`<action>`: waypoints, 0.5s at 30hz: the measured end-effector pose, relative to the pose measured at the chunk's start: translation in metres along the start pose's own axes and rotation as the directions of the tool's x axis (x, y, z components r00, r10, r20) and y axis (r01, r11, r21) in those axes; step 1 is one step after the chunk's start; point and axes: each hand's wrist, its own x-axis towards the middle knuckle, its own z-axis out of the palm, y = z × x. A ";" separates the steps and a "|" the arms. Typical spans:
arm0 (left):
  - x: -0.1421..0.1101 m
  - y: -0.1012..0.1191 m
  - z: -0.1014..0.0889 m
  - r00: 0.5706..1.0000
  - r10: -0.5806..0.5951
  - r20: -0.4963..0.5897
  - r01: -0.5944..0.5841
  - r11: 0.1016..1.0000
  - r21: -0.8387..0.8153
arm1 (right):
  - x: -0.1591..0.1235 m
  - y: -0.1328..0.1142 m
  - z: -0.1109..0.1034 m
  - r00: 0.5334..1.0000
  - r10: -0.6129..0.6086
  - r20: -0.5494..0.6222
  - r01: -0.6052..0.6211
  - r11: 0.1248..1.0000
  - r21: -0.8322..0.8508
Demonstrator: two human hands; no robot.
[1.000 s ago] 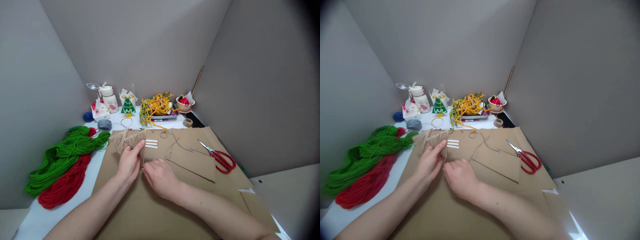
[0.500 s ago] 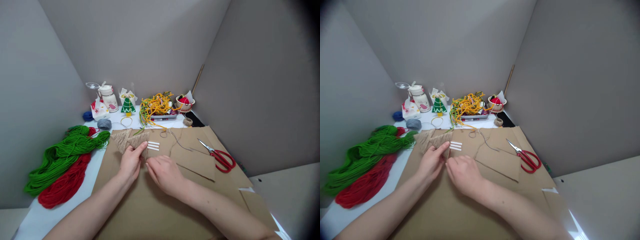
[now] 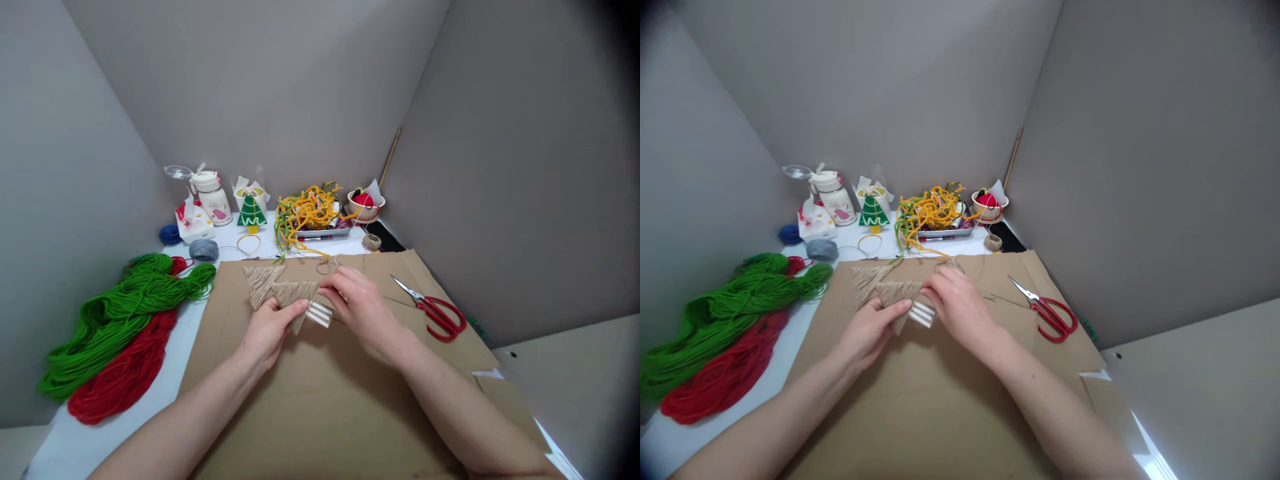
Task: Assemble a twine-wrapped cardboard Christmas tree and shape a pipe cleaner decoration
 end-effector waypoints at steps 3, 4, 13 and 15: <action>-0.001 -0.001 0.000 1.000 -0.018 0.018 0.018 1.000 0.008 | 0.000 0.005 -0.001 1.000 0.003 -0.014 -0.003 0.999 0.045; -0.001 -0.002 0.000 1.000 -0.020 0.014 0.019 1.000 0.010 | 0.000 0.006 -0.001 1.000 0.008 -0.017 -0.007 0.998 0.060; 0.000 -0.003 -0.004 0.996 -0.072 0.044 0.068 0.994 0.087 | 0.001 0.011 -0.007 0.999 0.021 0.046 -0.025 0.996 0.086; 0.000 -0.003 -0.004 0.994 -0.082 0.067 0.075 0.992 0.099 | 0.001 0.012 -0.010 0.995 0.025 0.096 -0.035 0.995 0.098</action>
